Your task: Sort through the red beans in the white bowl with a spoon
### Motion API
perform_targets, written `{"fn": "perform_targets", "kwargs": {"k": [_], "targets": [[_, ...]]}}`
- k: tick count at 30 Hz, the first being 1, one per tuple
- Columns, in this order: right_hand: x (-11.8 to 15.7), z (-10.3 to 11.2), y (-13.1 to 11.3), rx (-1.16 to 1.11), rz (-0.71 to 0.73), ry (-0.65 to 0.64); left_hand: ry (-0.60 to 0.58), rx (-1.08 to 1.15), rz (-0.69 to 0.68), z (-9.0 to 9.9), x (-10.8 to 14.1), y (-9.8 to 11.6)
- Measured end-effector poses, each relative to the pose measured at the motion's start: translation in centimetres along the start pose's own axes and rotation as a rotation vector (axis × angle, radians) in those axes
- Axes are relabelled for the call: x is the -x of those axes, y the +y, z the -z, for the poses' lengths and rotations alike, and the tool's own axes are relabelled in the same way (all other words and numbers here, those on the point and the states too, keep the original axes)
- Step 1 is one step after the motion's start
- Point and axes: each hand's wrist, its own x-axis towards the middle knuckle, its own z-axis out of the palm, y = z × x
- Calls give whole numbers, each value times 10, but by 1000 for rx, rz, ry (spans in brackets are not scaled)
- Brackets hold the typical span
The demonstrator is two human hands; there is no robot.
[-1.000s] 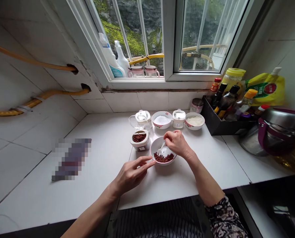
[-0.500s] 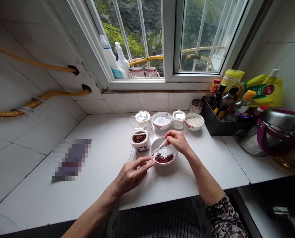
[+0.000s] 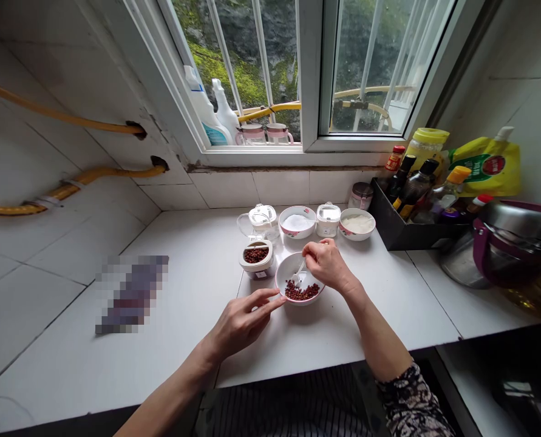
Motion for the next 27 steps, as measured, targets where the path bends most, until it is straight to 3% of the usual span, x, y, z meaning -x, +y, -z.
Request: {"fn": "perform_targets", "kwargs": {"k": [6, 14, 23, 27], "targets": [[1, -3, -6, -117, -22, -66, 1, 6, 3, 0, -1, 0], [-3, 9, 2, -462, -294, 23, 6, -2, -5, 0, -1, 1], [-3, 6, 2, -330, -303, 63, 3, 0, -5, 0, -1, 1], [-3, 5, 3, -380, -326, 47, 3, 5, -2, 0, -1, 1]]}}
